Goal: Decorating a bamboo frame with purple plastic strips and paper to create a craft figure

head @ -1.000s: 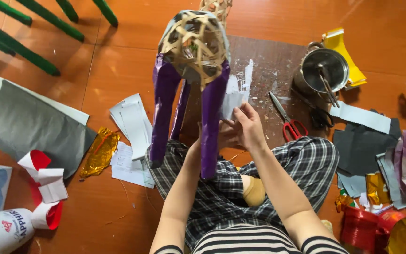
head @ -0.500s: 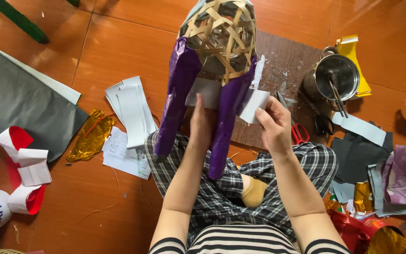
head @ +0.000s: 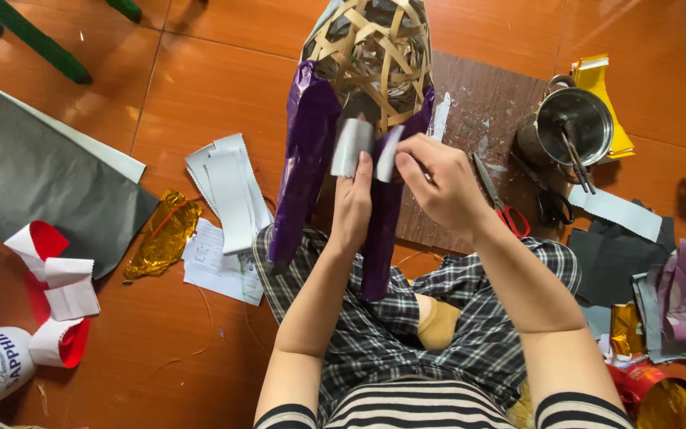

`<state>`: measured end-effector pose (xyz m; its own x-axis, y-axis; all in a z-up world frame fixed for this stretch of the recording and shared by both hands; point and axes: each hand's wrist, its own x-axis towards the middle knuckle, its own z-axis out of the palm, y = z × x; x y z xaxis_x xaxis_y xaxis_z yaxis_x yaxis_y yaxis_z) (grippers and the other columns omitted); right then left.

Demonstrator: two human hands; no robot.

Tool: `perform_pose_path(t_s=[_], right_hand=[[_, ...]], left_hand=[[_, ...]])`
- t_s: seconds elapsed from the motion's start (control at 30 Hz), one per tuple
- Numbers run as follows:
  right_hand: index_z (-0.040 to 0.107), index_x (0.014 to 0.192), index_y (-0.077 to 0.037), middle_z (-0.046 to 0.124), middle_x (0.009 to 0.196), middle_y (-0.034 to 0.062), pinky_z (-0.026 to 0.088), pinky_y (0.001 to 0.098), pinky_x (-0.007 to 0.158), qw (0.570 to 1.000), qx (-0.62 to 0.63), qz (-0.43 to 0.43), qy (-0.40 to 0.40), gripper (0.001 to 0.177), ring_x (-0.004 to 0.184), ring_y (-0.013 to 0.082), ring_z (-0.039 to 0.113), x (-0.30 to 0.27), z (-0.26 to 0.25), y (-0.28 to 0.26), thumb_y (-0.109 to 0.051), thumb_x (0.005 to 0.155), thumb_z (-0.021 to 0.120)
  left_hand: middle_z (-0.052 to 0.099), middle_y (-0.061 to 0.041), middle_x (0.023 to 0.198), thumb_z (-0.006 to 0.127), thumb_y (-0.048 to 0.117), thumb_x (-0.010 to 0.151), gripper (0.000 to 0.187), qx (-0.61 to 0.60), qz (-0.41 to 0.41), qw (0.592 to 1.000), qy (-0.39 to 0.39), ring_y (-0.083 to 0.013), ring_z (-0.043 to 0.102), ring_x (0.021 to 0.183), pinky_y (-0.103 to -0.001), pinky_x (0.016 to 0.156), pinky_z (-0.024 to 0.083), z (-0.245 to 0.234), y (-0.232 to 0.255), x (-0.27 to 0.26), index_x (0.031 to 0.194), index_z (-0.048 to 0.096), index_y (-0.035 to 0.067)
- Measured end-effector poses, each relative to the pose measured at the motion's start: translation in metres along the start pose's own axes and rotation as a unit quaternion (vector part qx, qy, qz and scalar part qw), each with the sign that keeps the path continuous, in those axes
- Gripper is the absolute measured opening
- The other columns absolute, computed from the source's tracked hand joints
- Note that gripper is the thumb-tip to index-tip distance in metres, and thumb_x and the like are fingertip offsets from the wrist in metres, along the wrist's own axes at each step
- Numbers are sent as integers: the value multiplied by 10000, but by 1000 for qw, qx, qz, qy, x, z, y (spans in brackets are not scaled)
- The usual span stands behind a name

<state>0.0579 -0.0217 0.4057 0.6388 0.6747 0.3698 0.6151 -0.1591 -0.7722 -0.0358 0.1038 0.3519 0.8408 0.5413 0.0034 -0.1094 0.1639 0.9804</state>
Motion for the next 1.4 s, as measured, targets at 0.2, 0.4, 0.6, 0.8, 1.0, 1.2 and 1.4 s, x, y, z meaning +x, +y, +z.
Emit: perform_pose_path(t_s=[0.2, 0.4, 0.6, 0.8, 1.0, 1.2, 1.4], right_hand=[[785, 1162, 45, 719, 1234, 229, 624, 440, 931, 940, -141, -308, -17, 273, 1130, 378, 713, 8, -7, 50, 179, 984, 628], [725, 1356, -162, 718, 1488, 56, 154, 518, 1390, 829, -392, -399, -22, 457, 1533, 211, 555, 24, -4, 69, -519, 1096, 604], [784, 1206, -202, 767, 1261, -16, 268, 566, 1391, 818, -393, -419, -22, 451, 1422, 194, 629, 28, 0, 67, -592, 1035, 635], [752, 1318, -79, 722, 1336, 145, 465, 593, 1237, 938, -169, -300, 48, 353, 1343, 373, 662, -13, 4, 106, -106, 999, 604], [624, 1464, 13, 644, 1353, 220, 536, 546, 1086, 986, 28, -78, 145, 416, 1274, 388, 654, -40, 30, 71, -100, 1116, 428], [588, 1493, 45, 608, 1342, 280, 645, 501, 865, 981, 69, -39, 175, 733, 1228, 478, 680, -41, 42, 67, -539, 1060, 685], [753, 1097, -43, 680, 892, 48, 544, 294, 685, 909, 252, 147, 298, 117, 882, 169, 683, -12, 47, 63, -150, 1116, 709]], left_hand=[[742, -197, 1074, 516, 397, 1178, 498, -90, -40, 994, 50, -206, 677, 976, -423, 931, 564, 15, 24, 1, 1285, 703, -51], [595, -335, 1500, 320, 373, 1205, 645, -81, -1, 996, 39, -368, 567, 1402, -532, 1193, 476, 15, 13, 3, 1637, 414, -96], [416, -281, 1723, 309, 350, 1225, 594, 6, 79, 997, 4, -391, 392, 1595, -547, 1313, 352, 20, -1, -2, 1746, 317, 66], [377, -311, 1727, 342, 351, 1224, 600, 15, 102, 995, 16, -408, 347, 1605, -589, 1348, 268, 31, 6, -3, 1711, 309, 2], [391, -370, 1683, 410, 291, 1221, 561, 155, 146, 977, -25, -568, 555, 1397, -660, 1111, 514, 42, 1, 3, 1748, 259, 170], [-46, -465, 1769, 442, 660, 1065, 843, 464, 245, 851, -10, -697, 542, 1314, -676, 871, 637, 35, -65, 31, 1790, 126, 369], [44, -450, 1772, 605, 52, 1097, 887, 592, 229, 772, 16, -607, 665, 1228, -590, 778, 677, 46, -39, 23, 1768, 185, 452]])
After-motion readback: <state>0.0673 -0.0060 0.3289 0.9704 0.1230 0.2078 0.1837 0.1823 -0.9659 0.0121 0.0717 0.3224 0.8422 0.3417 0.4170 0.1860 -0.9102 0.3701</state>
